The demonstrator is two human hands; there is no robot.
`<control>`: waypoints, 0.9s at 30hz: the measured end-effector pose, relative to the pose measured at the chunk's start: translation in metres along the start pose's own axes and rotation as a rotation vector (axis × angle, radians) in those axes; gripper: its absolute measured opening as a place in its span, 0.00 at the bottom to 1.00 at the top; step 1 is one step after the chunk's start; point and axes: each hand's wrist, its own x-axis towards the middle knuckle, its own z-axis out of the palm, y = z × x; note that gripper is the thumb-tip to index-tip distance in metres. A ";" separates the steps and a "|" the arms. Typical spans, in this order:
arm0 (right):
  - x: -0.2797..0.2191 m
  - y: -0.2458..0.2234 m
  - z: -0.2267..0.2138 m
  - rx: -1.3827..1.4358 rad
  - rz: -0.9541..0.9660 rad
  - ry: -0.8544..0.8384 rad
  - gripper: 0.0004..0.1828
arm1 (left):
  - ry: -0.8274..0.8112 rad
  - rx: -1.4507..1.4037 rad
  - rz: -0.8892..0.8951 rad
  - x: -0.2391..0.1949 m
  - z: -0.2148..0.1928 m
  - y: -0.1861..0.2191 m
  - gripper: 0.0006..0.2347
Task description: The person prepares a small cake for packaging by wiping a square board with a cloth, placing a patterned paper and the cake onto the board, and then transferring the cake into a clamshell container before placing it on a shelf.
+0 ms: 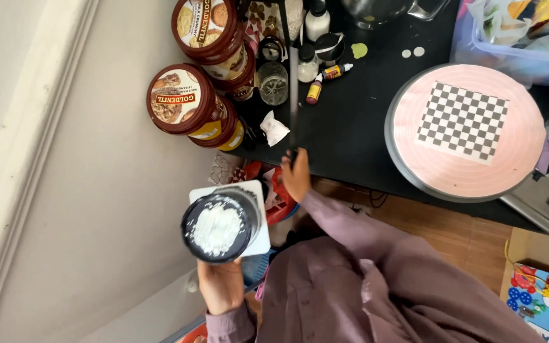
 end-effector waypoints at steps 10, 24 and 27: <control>-0.036 -0.142 -0.185 0.722 0.293 -0.261 0.04 | -0.403 -0.012 -0.196 0.025 0.069 -0.067 0.27; -0.022 -0.150 -0.259 0.832 0.151 -0.046 0.12 | -0.663 -0.023 -0.443 -0.010 0.107 -0.099 0.28; -0.017 -0.150 -0.260 0.879 0.178 -0.064 0.13 | -0.702 -0.160 -0.498 -0.010 0.098 -0.111 0.32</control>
